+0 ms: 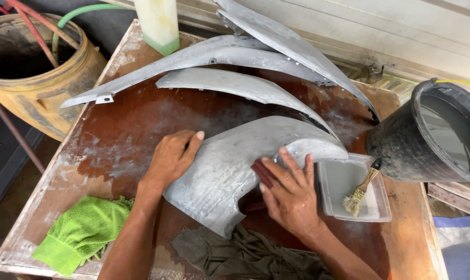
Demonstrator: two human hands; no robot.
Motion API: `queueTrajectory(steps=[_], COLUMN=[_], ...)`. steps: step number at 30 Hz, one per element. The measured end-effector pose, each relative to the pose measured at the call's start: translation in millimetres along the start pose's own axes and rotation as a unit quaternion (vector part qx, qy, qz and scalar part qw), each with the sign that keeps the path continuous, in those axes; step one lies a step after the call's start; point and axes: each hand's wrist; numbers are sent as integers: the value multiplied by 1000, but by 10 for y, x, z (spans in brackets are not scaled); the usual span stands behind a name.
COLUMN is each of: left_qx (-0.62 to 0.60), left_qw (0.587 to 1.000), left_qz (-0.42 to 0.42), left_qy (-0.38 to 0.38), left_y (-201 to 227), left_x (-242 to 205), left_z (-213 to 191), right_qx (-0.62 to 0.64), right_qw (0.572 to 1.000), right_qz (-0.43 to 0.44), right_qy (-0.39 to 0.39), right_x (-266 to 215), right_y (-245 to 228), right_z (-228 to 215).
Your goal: The person sands the surface of a grey motorcycle mudguard using a sanding block. They hold the mudguard steady with one hand while moving the sanding block back and forth across the curved surface. Other mudguards, a bucket of water, and a brush are visible on the workbench.
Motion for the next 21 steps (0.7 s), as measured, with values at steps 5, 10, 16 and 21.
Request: queueTrajectory(steps=[5, 10, 16, 21], left_qx=[7, 7, 13, 1], left_qw=[999, 997, 996, 995], left_qz=[-37, -43, -55, -80], left_qy=[18, 66, 67, 66], left_y=[-209, -243, -168, -151], left_x=[-135, -153, -89, -30], left_z=[25, 130, 237, 383], right_qx=[51, 37, 70, 58], right_qw=[995, 996, 997, 998], right_qz=[-83, -75, -21, 3], right_qy=[-36, -23, -19, -23], right_x=[5, 38, 185, 202], right_y=[-377, -279, -302, -167], right_z=[12, 35, -148, -156])
Point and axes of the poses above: each hand's wrist, its own x-axis towards the middle knuckle, its own z-axis out of the palm, y = z × x, and after that the axes turned 3 degrees about -x, right-handed
